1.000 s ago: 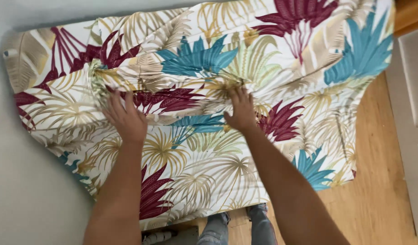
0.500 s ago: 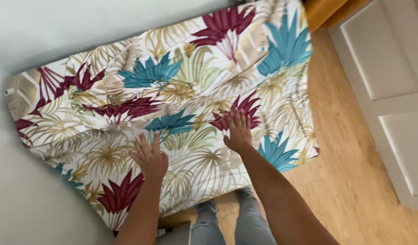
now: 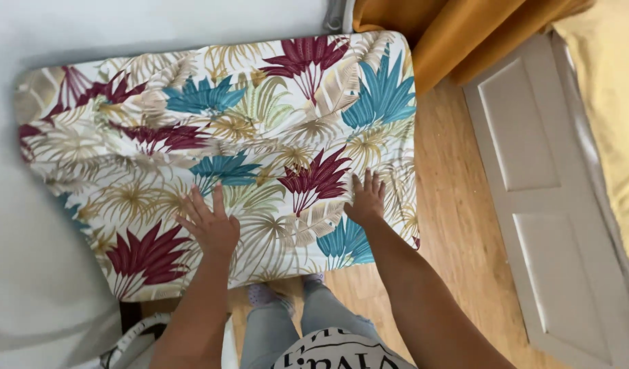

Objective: The person smooths a floral-patterned mattress and adjusts a yellow bedsheet. Then the person picks up a broom and dustpan and sweeps the floor around the bed and a nearby cabinet, collecting debris into the dustpan.

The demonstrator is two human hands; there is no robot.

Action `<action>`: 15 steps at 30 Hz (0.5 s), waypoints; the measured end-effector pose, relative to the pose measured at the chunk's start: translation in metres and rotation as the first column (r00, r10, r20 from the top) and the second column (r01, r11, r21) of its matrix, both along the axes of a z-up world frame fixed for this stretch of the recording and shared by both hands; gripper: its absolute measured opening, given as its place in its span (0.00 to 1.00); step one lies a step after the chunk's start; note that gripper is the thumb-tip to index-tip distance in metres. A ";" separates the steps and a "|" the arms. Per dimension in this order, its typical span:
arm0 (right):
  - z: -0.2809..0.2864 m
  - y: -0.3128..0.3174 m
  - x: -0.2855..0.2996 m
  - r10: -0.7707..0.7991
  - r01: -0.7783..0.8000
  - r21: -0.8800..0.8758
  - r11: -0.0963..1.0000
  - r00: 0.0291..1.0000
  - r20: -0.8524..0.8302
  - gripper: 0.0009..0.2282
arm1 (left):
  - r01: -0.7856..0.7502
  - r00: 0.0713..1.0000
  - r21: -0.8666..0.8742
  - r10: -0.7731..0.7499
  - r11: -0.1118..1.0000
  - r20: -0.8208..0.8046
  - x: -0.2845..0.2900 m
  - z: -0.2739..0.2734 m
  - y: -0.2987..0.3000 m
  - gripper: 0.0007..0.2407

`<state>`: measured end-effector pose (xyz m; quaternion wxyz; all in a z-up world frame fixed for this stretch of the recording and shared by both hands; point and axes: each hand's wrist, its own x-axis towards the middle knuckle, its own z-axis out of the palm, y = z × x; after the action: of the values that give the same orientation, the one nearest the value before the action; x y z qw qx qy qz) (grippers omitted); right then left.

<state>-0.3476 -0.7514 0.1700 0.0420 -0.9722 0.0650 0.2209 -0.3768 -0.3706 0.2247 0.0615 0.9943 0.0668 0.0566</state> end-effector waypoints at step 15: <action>0.004 -0.018 0.010 0.306 -0.295 -0.129 0.947 0.949 0.076 0.46 | -0.255 0.967 0.127 0.251 0.959 0.052 -0.113 0.025 0.046 0.32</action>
<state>-0.3372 -0.7690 0.1741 -0.0455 -0.9809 -0.0732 0.1741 -0.4902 -0.3246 0.2499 -0.0113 0.9783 0.1883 0.0858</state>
